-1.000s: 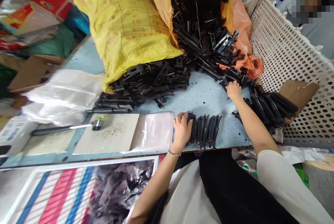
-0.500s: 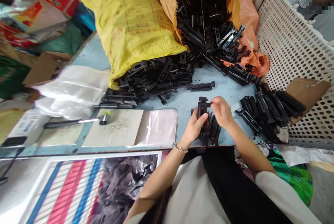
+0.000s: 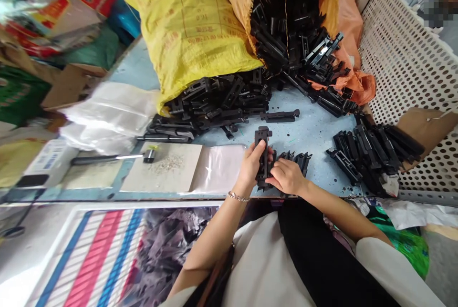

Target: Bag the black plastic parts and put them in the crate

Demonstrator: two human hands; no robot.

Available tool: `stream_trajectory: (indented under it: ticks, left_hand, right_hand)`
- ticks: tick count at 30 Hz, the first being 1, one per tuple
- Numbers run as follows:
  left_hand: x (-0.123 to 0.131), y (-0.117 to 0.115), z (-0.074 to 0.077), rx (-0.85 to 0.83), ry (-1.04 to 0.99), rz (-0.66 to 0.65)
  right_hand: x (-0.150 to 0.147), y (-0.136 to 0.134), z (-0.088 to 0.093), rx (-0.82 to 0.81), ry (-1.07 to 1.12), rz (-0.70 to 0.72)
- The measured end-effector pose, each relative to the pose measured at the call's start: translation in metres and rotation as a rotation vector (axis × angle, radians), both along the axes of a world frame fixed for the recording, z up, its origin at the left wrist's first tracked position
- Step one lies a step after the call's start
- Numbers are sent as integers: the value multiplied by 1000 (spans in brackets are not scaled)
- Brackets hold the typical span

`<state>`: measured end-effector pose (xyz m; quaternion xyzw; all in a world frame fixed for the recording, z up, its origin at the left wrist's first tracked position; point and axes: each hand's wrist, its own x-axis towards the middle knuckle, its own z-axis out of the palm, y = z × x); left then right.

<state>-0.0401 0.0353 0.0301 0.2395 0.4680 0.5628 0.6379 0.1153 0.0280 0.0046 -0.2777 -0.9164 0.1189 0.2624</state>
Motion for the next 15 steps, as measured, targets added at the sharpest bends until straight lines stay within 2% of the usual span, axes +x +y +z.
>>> stream_trajectory:
  ticks: [2, 4, 6, 8, 11, 15]
  left_hand:
    - [-9, 2, -9, 19, 96, 80]
    - [-22, 4, -24, 24, 186, 182]
    - [-33, 3, -43, -32, 241, 187]
    - [-35, -3, -61, -119, 285, 107]
    - [-18, -19, -79, -138, 401, 48]
    - [10, -34, -88, -9, 589, 53]
  right_hand:
    - [-2, 9, -6, -3, -36, 42]
    - [0, 35, -8, -79, -69, 3]
    - [5, 73, -10, -131, -94, -156]
    - [11, 116, -15, -112, -140, -351]
    - [17, 170, -29, -87, -279, -476]
    - [17, 204, -39, -62, -380, -432]
